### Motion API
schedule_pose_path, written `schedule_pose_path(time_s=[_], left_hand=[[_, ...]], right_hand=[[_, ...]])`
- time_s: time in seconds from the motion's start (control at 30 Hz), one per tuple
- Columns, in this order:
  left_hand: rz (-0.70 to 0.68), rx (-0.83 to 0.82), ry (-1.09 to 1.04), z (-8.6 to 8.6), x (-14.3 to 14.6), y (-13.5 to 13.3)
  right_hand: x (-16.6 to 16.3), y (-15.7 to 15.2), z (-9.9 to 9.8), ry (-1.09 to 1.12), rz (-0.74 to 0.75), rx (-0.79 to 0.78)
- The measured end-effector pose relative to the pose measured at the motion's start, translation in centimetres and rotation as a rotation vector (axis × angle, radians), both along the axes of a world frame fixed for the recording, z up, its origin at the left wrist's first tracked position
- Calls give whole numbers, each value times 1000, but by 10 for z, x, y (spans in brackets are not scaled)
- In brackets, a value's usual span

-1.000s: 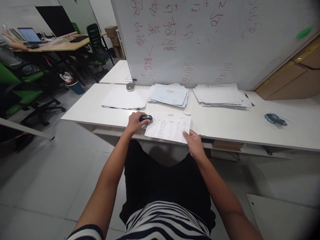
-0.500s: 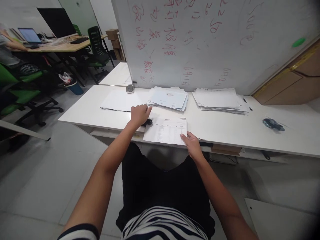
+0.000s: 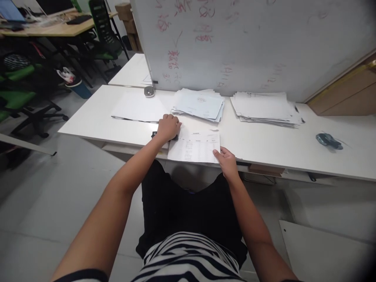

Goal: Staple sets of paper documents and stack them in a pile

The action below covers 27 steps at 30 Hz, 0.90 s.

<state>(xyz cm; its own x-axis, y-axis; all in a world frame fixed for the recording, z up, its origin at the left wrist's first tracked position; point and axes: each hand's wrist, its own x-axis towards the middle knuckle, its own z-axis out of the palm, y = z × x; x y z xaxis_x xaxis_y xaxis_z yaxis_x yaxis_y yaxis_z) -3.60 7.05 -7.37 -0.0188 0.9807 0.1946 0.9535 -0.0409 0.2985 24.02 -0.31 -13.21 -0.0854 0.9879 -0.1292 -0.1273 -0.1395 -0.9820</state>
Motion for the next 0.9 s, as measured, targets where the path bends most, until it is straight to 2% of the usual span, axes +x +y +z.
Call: schedule_pose_path(time_s=[0.07, 0.13, 0.2, 0.27, 0.33, 0.37, 0.43, 0.57, 0.67, 0.77, 0.9], left_hand=[[31, -11, -117, 5, -3, -3], [39, 49, -290, 11, -5, -9], [93, 189, -473, 19, -6, -19], [232, 361, -618, 26, -5, -33], [353, 509, -673, 27, -6, -49], [366, 551, -652, 25, -8, -57], [281, 542, -500, 16, -14, -73], [-27, 253, -127, -11, -31, -89], [11, 157, -33, -22, -37, -84], [71, 134, -3, -23, -37, -75], [64, 133, 19, -17, -37, -68]], right_hand=[[0, 1, 0, 6, 10, 0], [1, 1, 3, 6, 6, -3], [1, 0, 7, 3, 6, -8], [2, -1, 11, 0, 15, -15], [4, -3, 14, 3, 26, -16], [5, -4, 16, 7, 27, -11], [10, -5, 19, 14, 19, 3], [28, -5, 29, 12, -24, -1], [47, -5, 39, -22, -169, 19], [64, -7, 46, -12, -304, 103], [75, -11, 43, 14, -346, 105]])
